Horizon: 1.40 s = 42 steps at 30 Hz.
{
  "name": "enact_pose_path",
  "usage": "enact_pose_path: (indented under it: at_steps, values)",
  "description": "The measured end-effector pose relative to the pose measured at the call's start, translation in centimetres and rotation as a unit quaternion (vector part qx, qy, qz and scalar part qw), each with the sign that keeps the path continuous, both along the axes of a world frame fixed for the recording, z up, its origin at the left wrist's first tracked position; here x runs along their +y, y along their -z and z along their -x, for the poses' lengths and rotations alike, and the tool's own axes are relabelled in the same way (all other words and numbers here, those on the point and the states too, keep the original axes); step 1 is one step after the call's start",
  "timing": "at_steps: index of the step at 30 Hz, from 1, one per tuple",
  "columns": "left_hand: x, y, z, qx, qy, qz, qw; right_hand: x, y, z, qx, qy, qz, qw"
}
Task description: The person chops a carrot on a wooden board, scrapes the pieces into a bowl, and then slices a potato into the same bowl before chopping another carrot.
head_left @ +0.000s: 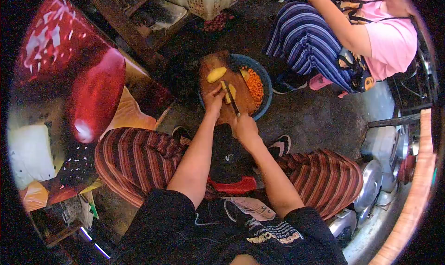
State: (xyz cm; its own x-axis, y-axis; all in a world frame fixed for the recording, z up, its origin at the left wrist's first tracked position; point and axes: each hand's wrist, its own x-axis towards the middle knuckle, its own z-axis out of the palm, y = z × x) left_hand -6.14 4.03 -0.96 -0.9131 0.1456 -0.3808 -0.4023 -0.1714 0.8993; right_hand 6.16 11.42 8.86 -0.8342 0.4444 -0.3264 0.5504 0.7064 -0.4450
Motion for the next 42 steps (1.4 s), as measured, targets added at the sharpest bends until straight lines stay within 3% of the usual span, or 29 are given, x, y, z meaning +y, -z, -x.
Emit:
enact_pose_path:
  at_steps: [1,3,11,13,14,15,17,19,21,22,23,24,26,27,28,30,32,33,34,35,36,37,38,40,42]
  values:
    - [0.0,-0.5,0.0,-0.012,0.000,-0.008,1.000,0.2,0.3,0.5,0.000,0.000,-0.001,1.000]
    - [0.0,-2.3,-0.8,0.016,-0.006,0.019,1.000,0.4,1.6,1.1,-0.011,-0.108,-0.003,0.994]
    - [-0.3,-2.3,-1.2,0.097,-0.020,0.022,0.995,-1.9,6.8,-1.4,0.089,-0.005,-0.095,0.991]
    - [-0.1,-2.0,0.3,0.240,0.060,0.191,0.950,-1.2,7.1,-0.9,0.112,-0.002,-0.043,0.993]
    - [0.5,0.8,1.5,0.303,0.048,0.161,0.938,-1.1,6.9,-0.9,0.117,-0.002,-0.043,0.992]
    - [0.3,-0.1,1.7,0.303,0.050,0.163,0.938,-1.2,6.6,-1.6,0.099,0.000,-0.031,0.995]
    - [0.4,-2.6,1.7,0.245,0.159,0.263,0.920,-0.9,5.2,-3.2,0.080,0.003,-0.019,0.997]
    - [1.5,-2.6,2.4,0.189,0.179,0.287,0.922,-0.1,0.2,-4.7,0.182,-0.094,0.015,0.979]
    - [2.3,-3.9,2.0,0.128,0.198,0.312,0.920,2.1,-6.6,-4.6,-0.067,-0.068,0.154,0.983]
    - [2.6,-6.8,1.3,0.200,0.246,0.397,0.861,4.1,-5.6,-4.7,-0.151,-0.107,0.130,0.974]
    - [3.1,-8.5,0.8,0.270,0.290,0.473,0.787,4.6,-10.2,-4.6,-0.244,-0.033,0.181,0.952]
    - [3.6,-8.6,0.2,0.271,0.290,0.474,0.786,5.8,-10.3,-5.0,-0.204,-0.066,0.159,0.964]
    - [4.5,-8.7,-0.7,0.372,0.169,0.590,0.696,7.8,-10.0,-5.6,-0.166,-0.084,0.116,0.976]
    - [5.1,-6.6,-0.4,0.371,0.168,0.591,0.696,8.4,-9.6,-5.6,-0.168,-0.072,0.098,0.978]
    - [5.7,-2.5,0.2,0.399,0.103,0.597,0.689,8.6,-9.7,-5.6,-0.168,-0.073,0.099,0.978]
    - [5.5,-2.2,0.5,0.426,0.040,0.601,0.675,8.8,-9.9,-5.5,-0.196,0.024,0.146,0.969]
    - [3.6,-7.6,0.2,0.240,0.267,0.509,0.782,8.8,-8.2,-5.3,-0.159,0.015,0.147,0.976]
    - [2.9,-5.7,0.4,0.239,0.269,0.510,0.781,8.6,-6.8,-5.2,-0.124,0.006,0.144,0.982]
    - [2.2,-2.2,0.9,0.206,0.203,0.346,0.893,8.4,-4.5,-5.1,-0.125,0.007,0.146,0.981]
    - [1.8,-0.3,1.2,0.162,0.126,0.167,0.964,8.1,-1.7,-4.9,-0.040,-0.009,0.082,0.996]
    - [1.6,-1.0,0.3,0.194,0.061,0.209,0.957,7.6,0.2,-4.7,0.045,-0.026,0.017,0.999]
    - [1.3,-0.2,0.4,0.192,0.059,0.210,0.957,6.9,0.8,-4.6,0.044,-0.028,0.018,0.998]
    - [0.9,0.7,0.3,0.243,0.060,0.310,0.917,6.3,1.4,-4.6,0.045,-0.010,0.028,0.999]
    - [-0.1,1.3,0.1,0.287,0.060,0.408,0.865,4.7,1.6,-4.3,0.033,0.022,0.031,0.999]
    - [-0.9,1.1,0.0,0.295,0.101,0.348,0.884,3.3,1.5,-4.0,0.017,0.025,0.025,0.999]
